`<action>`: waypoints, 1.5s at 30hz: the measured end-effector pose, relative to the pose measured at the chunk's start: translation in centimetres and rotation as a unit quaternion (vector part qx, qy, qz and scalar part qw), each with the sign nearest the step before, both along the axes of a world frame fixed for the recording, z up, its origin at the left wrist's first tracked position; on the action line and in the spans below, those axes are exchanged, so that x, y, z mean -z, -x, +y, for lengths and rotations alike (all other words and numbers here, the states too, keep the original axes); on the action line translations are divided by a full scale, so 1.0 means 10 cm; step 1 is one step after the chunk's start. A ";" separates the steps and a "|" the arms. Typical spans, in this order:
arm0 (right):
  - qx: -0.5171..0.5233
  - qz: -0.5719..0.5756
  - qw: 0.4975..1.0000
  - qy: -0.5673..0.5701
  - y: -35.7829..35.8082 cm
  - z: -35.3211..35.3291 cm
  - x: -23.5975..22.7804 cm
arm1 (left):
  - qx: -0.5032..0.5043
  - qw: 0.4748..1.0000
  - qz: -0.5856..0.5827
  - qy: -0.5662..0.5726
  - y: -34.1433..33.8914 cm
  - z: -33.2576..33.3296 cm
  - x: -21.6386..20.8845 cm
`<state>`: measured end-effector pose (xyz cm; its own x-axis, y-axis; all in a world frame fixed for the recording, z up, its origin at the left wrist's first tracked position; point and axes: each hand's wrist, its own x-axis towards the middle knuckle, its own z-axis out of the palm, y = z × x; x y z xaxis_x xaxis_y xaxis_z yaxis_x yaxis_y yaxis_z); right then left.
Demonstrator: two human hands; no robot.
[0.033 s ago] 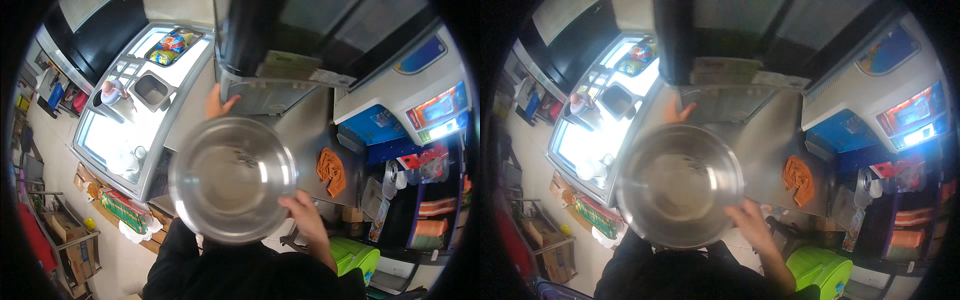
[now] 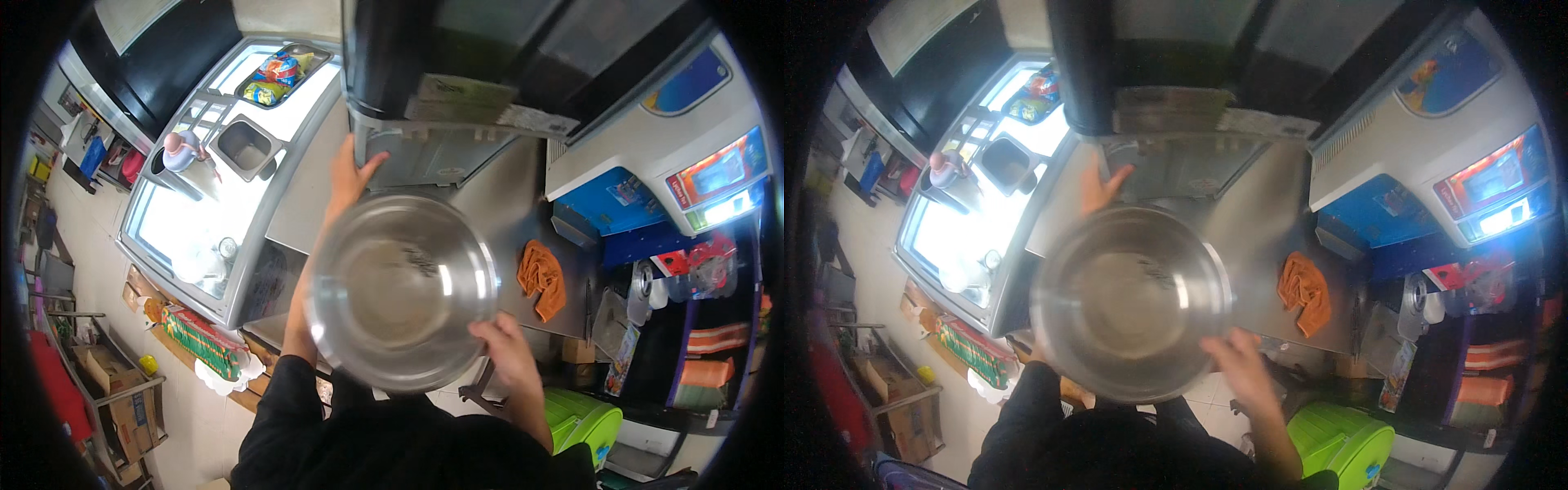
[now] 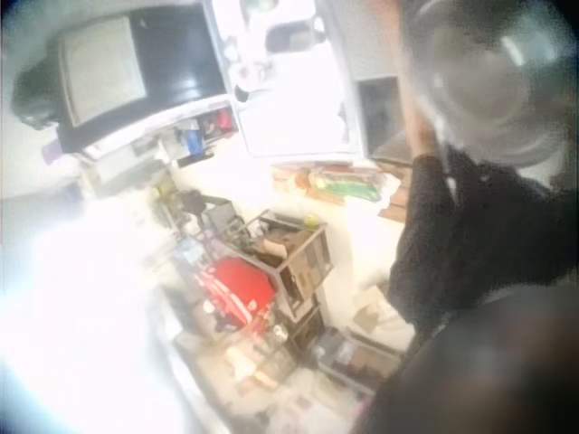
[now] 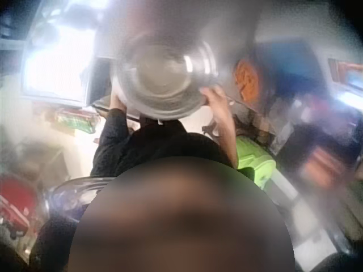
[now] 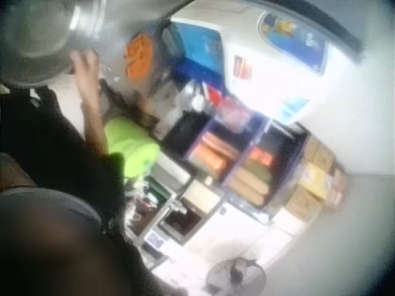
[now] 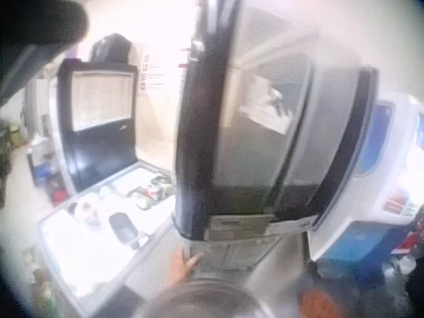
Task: The person removes a plastic cover from a commercial ice machine, cleans it with a cloth, and reattaches it. They then place a metal bowl on the counter and adjust the machine's internal components before closing the cover.
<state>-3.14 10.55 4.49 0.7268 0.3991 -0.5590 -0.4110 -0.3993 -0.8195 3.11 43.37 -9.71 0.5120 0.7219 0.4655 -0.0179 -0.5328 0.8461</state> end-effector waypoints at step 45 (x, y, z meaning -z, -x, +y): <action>0.511 -0.018 0.707 -0.488 -2.89 -0.83 1.01 | 0.197 0.980 0.004 0.020 0.43 -2.65 -0.17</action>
<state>25.76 2.27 -5.60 0.9214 -0.1619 -0.3532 -0.0479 0.8548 -0.5167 -1.19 16.84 -7.99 0.7580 0.4855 0.4356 -0.2085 -0.4523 0.8671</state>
